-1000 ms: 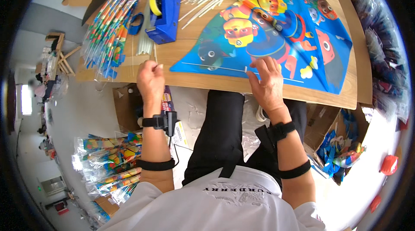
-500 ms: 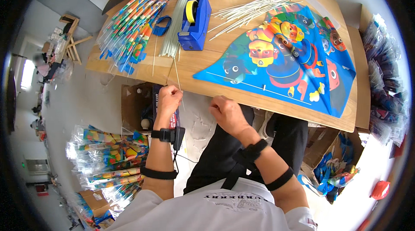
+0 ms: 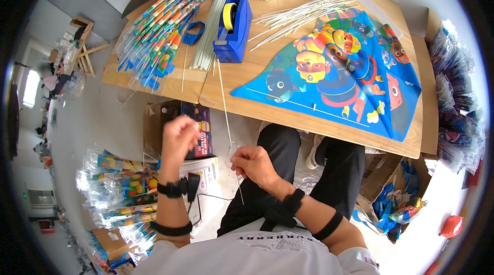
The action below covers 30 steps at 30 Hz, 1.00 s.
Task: Assemble a plastic kite by attaching support sticks and securing them with tape.
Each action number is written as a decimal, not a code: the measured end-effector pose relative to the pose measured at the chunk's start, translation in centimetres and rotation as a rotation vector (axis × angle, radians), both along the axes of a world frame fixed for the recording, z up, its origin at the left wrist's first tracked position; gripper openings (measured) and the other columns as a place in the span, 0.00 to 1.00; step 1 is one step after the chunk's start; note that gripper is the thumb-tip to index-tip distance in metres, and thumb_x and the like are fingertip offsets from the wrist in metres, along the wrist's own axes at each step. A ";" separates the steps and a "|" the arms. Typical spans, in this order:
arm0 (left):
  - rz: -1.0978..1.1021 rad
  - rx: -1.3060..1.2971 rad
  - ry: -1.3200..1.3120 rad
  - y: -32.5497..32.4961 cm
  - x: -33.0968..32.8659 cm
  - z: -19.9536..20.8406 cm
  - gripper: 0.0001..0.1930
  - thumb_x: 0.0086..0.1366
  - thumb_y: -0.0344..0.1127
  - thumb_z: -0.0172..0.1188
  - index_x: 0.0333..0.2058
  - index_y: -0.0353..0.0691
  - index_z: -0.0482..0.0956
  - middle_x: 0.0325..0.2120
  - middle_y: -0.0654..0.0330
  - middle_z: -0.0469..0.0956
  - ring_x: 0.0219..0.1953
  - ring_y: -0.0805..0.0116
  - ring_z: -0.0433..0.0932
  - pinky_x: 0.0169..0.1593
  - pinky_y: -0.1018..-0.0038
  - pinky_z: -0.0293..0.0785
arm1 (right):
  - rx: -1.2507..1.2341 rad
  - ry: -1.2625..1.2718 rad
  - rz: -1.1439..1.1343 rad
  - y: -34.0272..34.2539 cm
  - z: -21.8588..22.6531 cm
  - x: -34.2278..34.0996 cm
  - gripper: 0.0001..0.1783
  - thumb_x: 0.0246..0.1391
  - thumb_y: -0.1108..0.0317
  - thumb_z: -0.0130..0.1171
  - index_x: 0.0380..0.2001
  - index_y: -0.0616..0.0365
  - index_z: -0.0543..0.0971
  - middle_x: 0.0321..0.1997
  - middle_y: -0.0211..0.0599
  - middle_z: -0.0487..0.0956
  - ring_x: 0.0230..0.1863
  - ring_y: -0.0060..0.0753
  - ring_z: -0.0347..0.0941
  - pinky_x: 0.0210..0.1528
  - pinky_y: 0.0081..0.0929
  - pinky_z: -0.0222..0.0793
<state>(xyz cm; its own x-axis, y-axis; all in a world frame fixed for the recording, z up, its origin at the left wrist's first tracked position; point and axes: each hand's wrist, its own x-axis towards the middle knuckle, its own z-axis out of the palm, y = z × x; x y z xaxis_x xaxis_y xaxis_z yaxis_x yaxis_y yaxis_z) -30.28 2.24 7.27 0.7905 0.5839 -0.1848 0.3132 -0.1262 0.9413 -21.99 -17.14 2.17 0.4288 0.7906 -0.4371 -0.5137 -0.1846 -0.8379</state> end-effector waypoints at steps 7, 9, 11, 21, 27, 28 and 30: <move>0.092 0.325 -0.211 7.3 11.7 -0.8 0.13 0.62 0.37 0.56 0.44 0.37 0.76 0.27 0.67 0.74 0.28 0.80 0.70 0.30 0.81 0.67 | 0.079 0.077 -0.029 0.7 0.5 0.8 0.07 0.53 0.74 0.55 0.23 0.64 0.78 0.21 0.33 0.77 0.17 0.15 0.68 0.18 0.13 0.64; 0.099 0.278 -0.128 8.4 15.4 -0.8 0.14 0.61 0.38 0.57 0.44 0.38 0.77 0.28 0.66 0.76 0.31 0.78 0.71 0.32 0.78 0.67 | 0.101 0.109 -0.051 1.0 0.1 1.4 0.07 0.52 0.74 0.56 0.23 0.64 0.78 0.21 0.33 0.77 0.18 0.15 0.68 0.18 0.13 0.63; 0.058 0.274 -0.006 8.1 18.2 0.6 0.13 0.59 0.38 0.58 0.40 0.38 0.78 0.28 0.65 0.76 0.31 0.77 0.71 0.31 0.78 0.67 | 0.095 0.120 -0.044 1.0 0.0 1.8 0.06 0.52 0.74 0.56 0.23 0.64 0.77 0.20 0.33 0.77 0.17 0.15 0.68 0.17 0.13 0.63; 0.062 0.153 -0.086 7.9 22.1 2.9 0.04 0.50 0.28 0.64 0.21 0.37 0.77 0.14 0.66 0.71 0.14 0.79 0.62 0.16 0.80 0.52 | 0.054 0.096 -0.059 1.1 0.6 1.3 0.08 0.51 0.74 0.56 0.21 0.64 0.77 0.18 0.32 0.77 0.16 0.14 0.66 0.17 0.13 0.59; -0.008 -0.126 -0.152 3.9 14.8 3.8 0.04 0.52 0.26 0.62 0.23 0.34 0.75 0.16 0.65 0.71 0.14 0.82 0.61 0.16 0.83 0.53 | 0.079 0.012 -0.041 1.5 0.6 1.5 0.07 0.48 0.73 0.58 0.20 0.63 0.77 0.18 0.33 0.77 0.16 0.15 0.66 0.17 0.15 0.61; -0.029 -0.184 -0.175 2.6 11.9 3.6 0.04 0.53 0.26 0.61 0.24 0.34 0.74 0.16 0.65 0.70 0.14 0.82 0.61 0.16 0.84 0.52 | 0.092 0.040 -0.047 1.8 0.7 1.3 0.06 0.48 0.73 0.57 0.20 0.63 0.77 0.19 0.33 0.77 0.16 0.15 0.66 0.17 0.15 0.61; 0.000 -0.294 -0.125 -1.6 5.6 3.2 0.05 0.56 0.29 0.58 0.24 0.35 0.73 0.16 0.68 0.67 0.15 0.83 0.60 0.18 0.84 0.53 | 0.080 0.045 -0.074 2.0 0.5 1.7 0.06 0.47 0.74 0.57 0.20 0.65 0.77 0.18 0.36 0.77 0.15 0.17 0.67 0.16 0.16 0.61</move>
